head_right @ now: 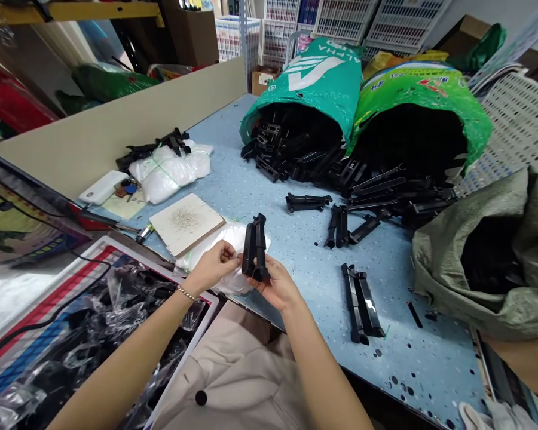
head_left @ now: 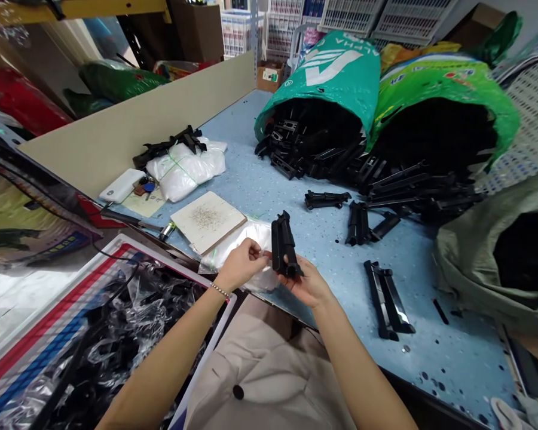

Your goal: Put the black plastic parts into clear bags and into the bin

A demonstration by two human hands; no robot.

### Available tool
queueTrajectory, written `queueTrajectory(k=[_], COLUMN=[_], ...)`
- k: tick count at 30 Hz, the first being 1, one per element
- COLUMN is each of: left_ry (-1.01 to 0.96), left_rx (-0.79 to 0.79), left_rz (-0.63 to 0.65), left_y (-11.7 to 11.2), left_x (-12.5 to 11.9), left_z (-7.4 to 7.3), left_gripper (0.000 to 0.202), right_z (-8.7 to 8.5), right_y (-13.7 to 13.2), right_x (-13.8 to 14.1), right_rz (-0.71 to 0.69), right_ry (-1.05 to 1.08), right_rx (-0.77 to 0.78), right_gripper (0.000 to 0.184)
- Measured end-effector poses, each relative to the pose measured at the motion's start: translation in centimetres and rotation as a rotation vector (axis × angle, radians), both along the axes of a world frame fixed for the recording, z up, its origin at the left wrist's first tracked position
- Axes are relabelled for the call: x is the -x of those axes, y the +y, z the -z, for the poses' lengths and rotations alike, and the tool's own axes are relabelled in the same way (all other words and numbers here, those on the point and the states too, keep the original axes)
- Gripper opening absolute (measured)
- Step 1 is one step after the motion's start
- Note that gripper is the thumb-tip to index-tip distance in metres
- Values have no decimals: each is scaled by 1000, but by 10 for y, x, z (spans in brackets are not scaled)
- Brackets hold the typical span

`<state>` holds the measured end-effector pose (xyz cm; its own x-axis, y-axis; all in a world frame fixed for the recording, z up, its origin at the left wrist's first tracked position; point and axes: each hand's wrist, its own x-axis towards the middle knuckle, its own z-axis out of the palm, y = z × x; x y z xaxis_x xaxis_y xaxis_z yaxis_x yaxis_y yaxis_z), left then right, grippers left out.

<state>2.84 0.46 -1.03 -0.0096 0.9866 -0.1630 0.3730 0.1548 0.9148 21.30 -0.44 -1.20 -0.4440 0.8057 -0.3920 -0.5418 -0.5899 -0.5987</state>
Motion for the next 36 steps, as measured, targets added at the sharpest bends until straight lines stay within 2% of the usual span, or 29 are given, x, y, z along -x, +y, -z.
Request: queueTrajectory(k=[3,7,10,16,20,24,27,29,32,36], left_ry=[117,73,40,-70,-82,-276,-458,-511,-506,-400], left_rx=[-32,-34,-48,-33,10,146,217,216,206,166], left_rz=[21,16,-27,108,-16,91,52,-8,-20,6], left_y=[1,3,5,5,4,6,8,8,8,6], left_x=[-1,3,3,10,14,17,26,30,26,17], left_z=[0,3,4,-3,-3,-3,-4,-5,-4,-3], left_gripper=[13,22,30,24,32,31,33,35,36,27], right_z=[4,3,0,3,3,7,11,9,-3,-13], right_y=[1,-1,-3,2,4,5,6,5,-2,-10], right_x=[-4,-15,-13,6,7,9,5,-3,-10,4], right_rz=[-20,-8,-39,-1,-32,26,93,125,140,-10], right_ry=[54,57,29,-25,-20,-52,-71,-89,-36,176], right_rx=[1,-5,-11,3,5,15,23,23,17,46], right_gripper=[16,13,16,15,19,18,18,16,15,21])
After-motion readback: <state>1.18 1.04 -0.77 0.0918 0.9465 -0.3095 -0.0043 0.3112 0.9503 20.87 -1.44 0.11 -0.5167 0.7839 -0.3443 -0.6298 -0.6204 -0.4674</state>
